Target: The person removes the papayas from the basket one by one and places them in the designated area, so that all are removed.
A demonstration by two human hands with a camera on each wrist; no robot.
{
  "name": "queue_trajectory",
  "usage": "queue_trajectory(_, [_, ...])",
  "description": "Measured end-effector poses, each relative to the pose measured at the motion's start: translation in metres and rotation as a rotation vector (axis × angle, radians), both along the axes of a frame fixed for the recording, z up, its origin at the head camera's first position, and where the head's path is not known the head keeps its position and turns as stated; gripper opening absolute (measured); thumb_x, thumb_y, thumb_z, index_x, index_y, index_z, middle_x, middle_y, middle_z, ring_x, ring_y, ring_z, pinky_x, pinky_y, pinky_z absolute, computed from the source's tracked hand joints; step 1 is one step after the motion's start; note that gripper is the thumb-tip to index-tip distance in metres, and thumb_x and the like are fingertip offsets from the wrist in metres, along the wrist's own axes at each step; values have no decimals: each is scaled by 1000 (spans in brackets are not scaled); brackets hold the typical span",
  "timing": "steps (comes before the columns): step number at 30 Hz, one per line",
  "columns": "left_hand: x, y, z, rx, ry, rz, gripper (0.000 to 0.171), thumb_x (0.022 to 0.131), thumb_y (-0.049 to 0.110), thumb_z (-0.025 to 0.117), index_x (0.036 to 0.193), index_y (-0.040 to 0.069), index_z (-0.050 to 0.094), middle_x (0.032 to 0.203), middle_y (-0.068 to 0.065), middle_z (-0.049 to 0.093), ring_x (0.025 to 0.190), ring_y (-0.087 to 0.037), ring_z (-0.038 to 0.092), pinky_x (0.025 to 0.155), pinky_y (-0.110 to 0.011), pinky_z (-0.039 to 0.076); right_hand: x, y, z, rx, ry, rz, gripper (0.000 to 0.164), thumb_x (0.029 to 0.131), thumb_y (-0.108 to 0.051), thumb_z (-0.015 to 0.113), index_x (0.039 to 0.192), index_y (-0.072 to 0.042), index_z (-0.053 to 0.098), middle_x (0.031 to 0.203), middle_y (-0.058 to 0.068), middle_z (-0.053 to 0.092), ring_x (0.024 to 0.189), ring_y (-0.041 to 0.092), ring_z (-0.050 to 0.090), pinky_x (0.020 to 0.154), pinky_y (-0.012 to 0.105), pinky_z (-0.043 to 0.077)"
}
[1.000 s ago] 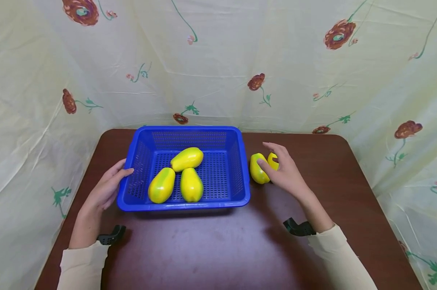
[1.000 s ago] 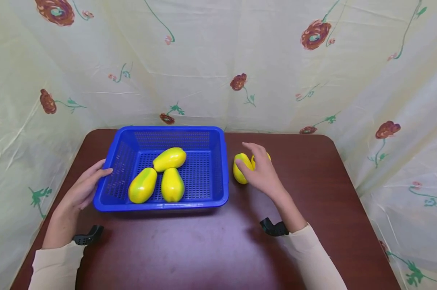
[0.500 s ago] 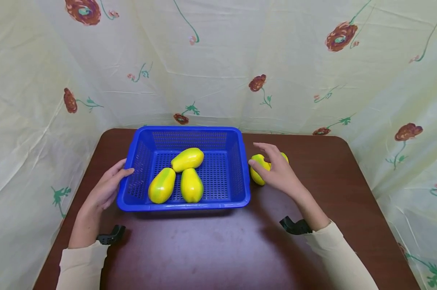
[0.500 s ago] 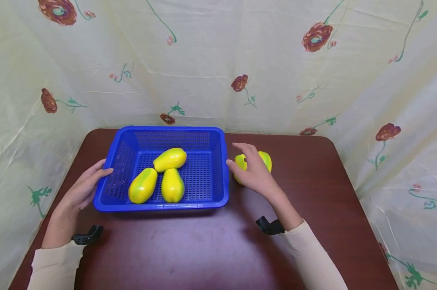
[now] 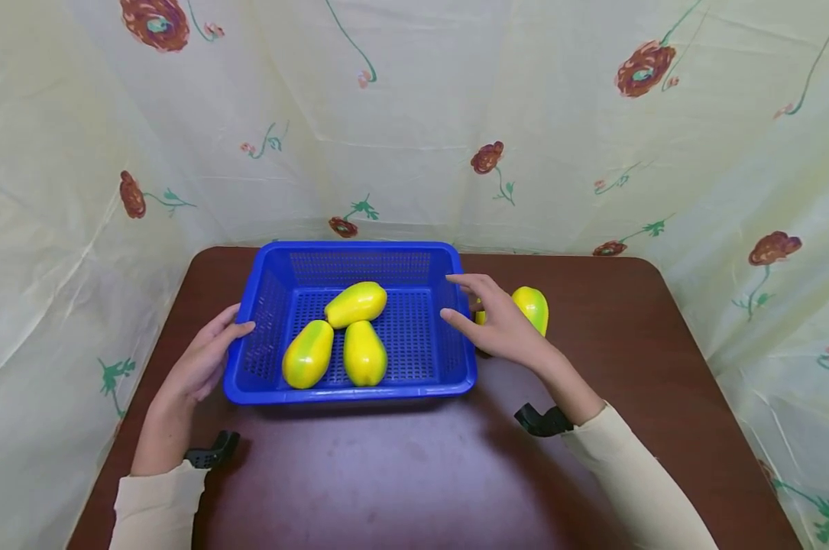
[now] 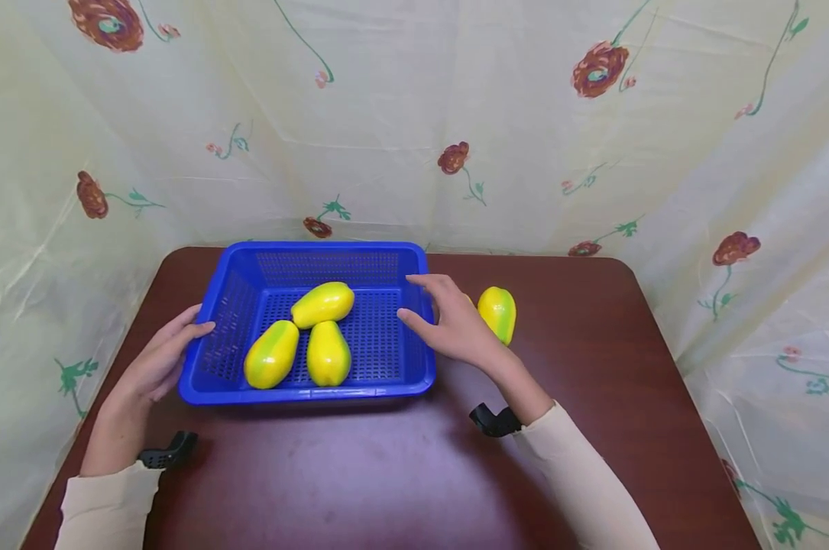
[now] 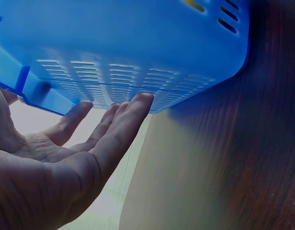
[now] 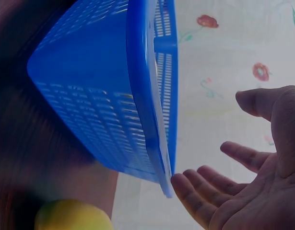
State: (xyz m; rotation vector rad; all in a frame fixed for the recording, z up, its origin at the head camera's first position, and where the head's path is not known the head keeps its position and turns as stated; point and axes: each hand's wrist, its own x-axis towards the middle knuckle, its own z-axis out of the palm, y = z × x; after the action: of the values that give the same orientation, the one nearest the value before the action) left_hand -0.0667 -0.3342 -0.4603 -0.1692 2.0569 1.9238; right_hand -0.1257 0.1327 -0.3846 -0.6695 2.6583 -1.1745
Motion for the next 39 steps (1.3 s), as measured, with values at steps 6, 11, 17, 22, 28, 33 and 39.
queue_trajectory(6, [-2, -2, 2, -12, 5, 0, 68, 112, 38, 51, 168, 14, 23, 135, 16, 55, 111, 2, 68, 88, -24, 63, -6, -7, 3, 8, -62, 30, 58, 103, -35, 69, 154, -14, 51, 153, 14, 56, 132, 38, 65, 105, 54, 58])
queue_trajectory(11, [-2, -3, 3, -5, 6, -1, 68, 112, 38, 51, 168, 13, 22, 132, 17, 58, 111, 1, 68, 88, -24, 63, -11, -15, 5, 38, -67, 71, 57, 103, -34, 69, 153, -13, 52, 151, 12, 58, 133, 37, 65, 106, 52, 59])
queue_trajectory(17, [-2, -5, 1, 8, 3, -4, 68, 112, 36, 50, 169, 12, 20, 131, 18, 58, 111, 1, 68, 88, -23, 62, -13, -27, 5, 59, -87, 116, 56, 103, -35, 69, 153, -14, 52, 153, 11, 56, 135, 33, 65, 103, 47, 61])
queue_trajectory(22, [-2, -5, 0, 5, 1, -5, 69, 112, 36, 50, 169, 13, 18, 131, 18, 57, 111, 1, 68, 88, -24, 62, -17, -37, 4, 85, -117, 164, 56, 104, -35, 68, 153, -13, 52, 154, 12, 55, 134, 31, 65, 102, 48, 62])
queue_trajectory(28, [-2, -4, 0, 23, 7, -5, 67, 112, 35, 50, 169, 12, 21, 130, 18, 60, 110, 0, 69, 88, -24, 63, -21, -50, 6, 145, -139, 235, 54, 105, -36, 67, 152, -14, 53, 155, 13, 55, 133, 31, 65, 101, 46, 62])
queue_trajectory(33, [-3, -2, 0, 24, 12, -4, 65, 112, 35, 50, 167, 13, 23, 131, 18, 59, 111, 0, 69, 88, -23, 62, -26, -64, 11, 217, -139, 314, 53, 105, -39, 65, 150, -13, 57, 151, 12, 59, 131, 31, 66, 101, 42, 61])
queue_trajectory(39, [-1, -3, -2, 37, 15, -12, 65, 112, 34, 50, 167, 13, 23, 132, 17, 59, 112, -1, 69, 88, -24, 63, -28, -84, 14, 295, -143, 415, 54, 106, -38, 63, 149, -7, 58, 146, 11, 64, 129, 29, 66, 107, 43, 56])
